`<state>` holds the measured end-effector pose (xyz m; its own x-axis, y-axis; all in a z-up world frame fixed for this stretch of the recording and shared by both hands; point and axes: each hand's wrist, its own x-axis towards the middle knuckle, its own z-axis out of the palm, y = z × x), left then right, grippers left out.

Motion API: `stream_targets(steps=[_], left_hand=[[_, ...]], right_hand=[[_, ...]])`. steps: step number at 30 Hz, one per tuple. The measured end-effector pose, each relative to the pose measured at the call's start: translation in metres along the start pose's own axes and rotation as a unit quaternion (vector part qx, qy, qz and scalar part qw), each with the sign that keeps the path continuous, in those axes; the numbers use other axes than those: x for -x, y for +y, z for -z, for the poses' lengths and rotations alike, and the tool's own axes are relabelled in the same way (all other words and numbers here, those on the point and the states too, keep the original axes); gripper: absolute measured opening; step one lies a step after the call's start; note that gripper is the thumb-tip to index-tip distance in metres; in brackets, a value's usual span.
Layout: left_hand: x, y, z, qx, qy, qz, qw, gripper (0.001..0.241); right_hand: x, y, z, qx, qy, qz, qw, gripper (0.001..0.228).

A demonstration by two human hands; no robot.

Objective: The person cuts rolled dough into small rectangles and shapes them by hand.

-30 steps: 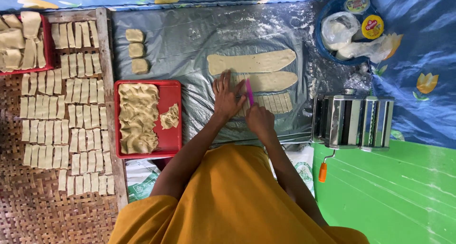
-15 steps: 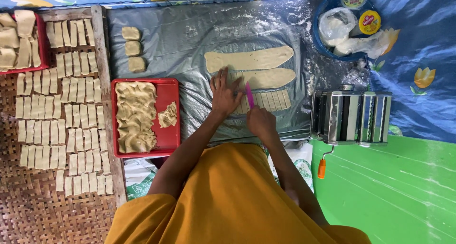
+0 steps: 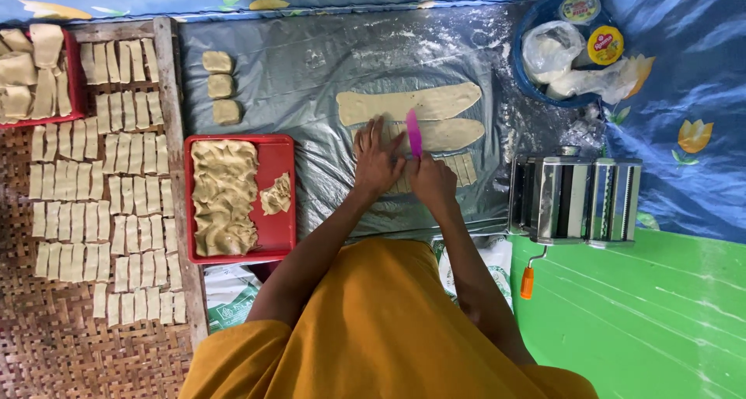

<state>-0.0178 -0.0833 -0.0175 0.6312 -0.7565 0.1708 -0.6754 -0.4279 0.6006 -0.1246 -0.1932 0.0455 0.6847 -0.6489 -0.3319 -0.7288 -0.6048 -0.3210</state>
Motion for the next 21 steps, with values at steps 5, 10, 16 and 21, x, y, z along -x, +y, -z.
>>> stream_targets(steps=[5,10,16,21], left_hand=[[-0.001,0.003,-0.011,-0.023,-0.006,-0.007,1.000,0.056],[-0.001,0.004,-0.008,-0.020,-0.004,-0.010,1.000,0.057],[0.000,0.002,-0.009,-0.019,-0.001,-0.008,1.000,0.056],[-0.001,0.005,-0.005,-0.014,-0.005,-0.002,1.000,0.058]], right_hand=[[-0.003,0.019,-0.008,-0.012,-0.012,0.012,1.000,0.040],[-0.003,0.017,-0.008,-0.007,-0.008,0.014,1.000,0.041],[-0.003,0.015,-0.007,0.008,-0.022,0.009,1.000,0.041],[-0.007,0.016,-0.015,0.016,-0.022,0.008,1.000,0.038]])
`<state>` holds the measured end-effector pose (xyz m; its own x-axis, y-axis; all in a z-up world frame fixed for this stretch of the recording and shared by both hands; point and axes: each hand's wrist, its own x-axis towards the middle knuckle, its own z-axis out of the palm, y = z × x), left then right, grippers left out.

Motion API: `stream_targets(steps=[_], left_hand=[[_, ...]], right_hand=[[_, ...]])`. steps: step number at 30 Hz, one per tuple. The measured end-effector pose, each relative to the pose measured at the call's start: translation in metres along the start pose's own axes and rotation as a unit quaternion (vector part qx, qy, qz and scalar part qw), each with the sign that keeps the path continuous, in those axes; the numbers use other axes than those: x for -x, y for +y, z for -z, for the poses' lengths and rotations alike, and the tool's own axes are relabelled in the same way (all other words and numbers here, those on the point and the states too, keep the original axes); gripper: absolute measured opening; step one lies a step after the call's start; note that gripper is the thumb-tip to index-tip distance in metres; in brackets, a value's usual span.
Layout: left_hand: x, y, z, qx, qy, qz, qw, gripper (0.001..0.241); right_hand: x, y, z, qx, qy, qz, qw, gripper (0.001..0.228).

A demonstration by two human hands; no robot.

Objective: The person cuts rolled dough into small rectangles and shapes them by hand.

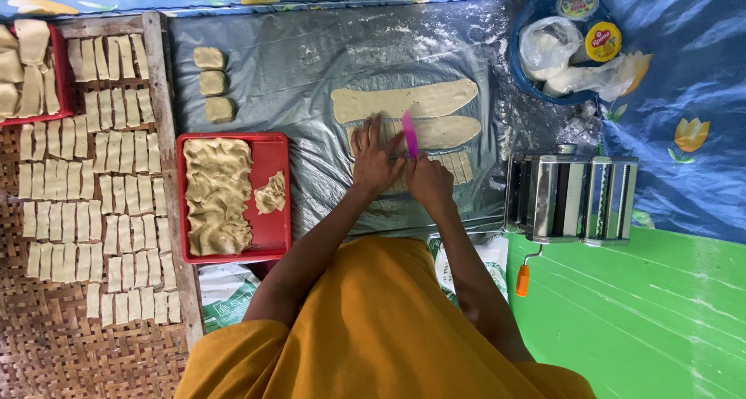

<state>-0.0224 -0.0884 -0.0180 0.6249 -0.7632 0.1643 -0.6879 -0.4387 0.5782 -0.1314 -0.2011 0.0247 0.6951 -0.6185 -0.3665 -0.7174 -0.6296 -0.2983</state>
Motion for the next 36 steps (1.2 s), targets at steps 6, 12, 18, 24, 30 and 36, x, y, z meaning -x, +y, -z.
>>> stream_targets(steps=[6,12,18,24,30,36], left_hand=[[-0.001,-0.002,0.001,0.004,0.007,0.010,1.000,0.060],[-0.001,-0.004,-0.004,-0.012,-0.003,0.016,1.000,0.055],[-0.001,-0.003,-0.001,-0.005,-0.003,0.015,1.000,0.055],[0.000,-0.001,0.003,0.015,0.006,0.015,1.000,0.056],[-0.001,0.000,0.003,0.007,-0.004,0.018,1.000,0.057],[0.002,-0.003,-0.003,0.009,0.002,0.008,1.000,0.057]], right_hand=[[0.000,-0.002,0.002,0.012,-0.001,0.021,1.000,0.038],[0.016,0.000,0.005,0.031,-0.018,0.023,0.999,0.038],[0.038,0.001,0.010,0.045,-0.056,0.000,0.997,0.036],[0.054,0.008,0.015,0.034,-0.062,-0.006,0.997,0.035],[0.047,-0.001,0.016,0.031,-0.065,-0.024,0.997,0.036],[0.025,-0.014,0.014,-0.003,-0.006,0.005,1.000,0.035]])
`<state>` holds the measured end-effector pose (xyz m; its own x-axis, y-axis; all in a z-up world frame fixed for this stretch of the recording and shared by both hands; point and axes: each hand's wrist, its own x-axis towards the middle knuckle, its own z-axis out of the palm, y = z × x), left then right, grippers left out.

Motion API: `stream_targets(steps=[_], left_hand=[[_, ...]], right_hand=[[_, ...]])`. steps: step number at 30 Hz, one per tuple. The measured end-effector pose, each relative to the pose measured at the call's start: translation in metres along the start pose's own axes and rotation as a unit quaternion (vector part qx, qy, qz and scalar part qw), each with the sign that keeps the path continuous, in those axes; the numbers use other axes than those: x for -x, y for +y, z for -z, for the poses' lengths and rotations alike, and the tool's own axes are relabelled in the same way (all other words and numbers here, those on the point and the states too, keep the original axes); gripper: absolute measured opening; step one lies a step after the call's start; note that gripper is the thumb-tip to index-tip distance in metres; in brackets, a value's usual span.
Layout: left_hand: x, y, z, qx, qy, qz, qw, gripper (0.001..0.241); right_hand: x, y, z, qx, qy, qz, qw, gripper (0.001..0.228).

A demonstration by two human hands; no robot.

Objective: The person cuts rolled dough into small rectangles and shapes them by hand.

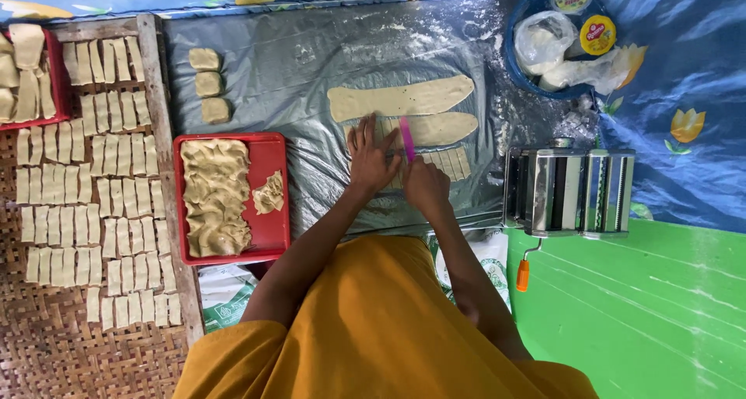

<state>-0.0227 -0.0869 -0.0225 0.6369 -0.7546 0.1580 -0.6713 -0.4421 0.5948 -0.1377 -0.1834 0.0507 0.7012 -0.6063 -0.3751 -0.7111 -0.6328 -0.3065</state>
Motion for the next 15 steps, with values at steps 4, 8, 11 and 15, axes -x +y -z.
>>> stream_targets(steps=[4,8,11,15], left_hand=[[-0.004,0.006,0.004,0.007,-0.008,0.008,1.000,0.059],[-0.008,0.010,0.004,0.012,-0.011,-0.004,1.000,0.061],[-0.009,0.014,0.000,0.022,-0.006,-0.010,1.000,0.059],[-0.012,0.015,-0.005,-0.001,-0.012,-0.016,1.000,0.058]], right_hand=[[-0.011,0.006,0.004,0.008,0.005,-0.007,1.000,0.036],[-0.016,0.019,0.005,-0.001,0.022,-0.008,1.000,0.037],[-0.017,0.027,0.003,0.001,0.039,-0.002,0.999,0.036],[-0.019,0.033,0.000,0.005,0.048,0.009,0.999,0.035]])
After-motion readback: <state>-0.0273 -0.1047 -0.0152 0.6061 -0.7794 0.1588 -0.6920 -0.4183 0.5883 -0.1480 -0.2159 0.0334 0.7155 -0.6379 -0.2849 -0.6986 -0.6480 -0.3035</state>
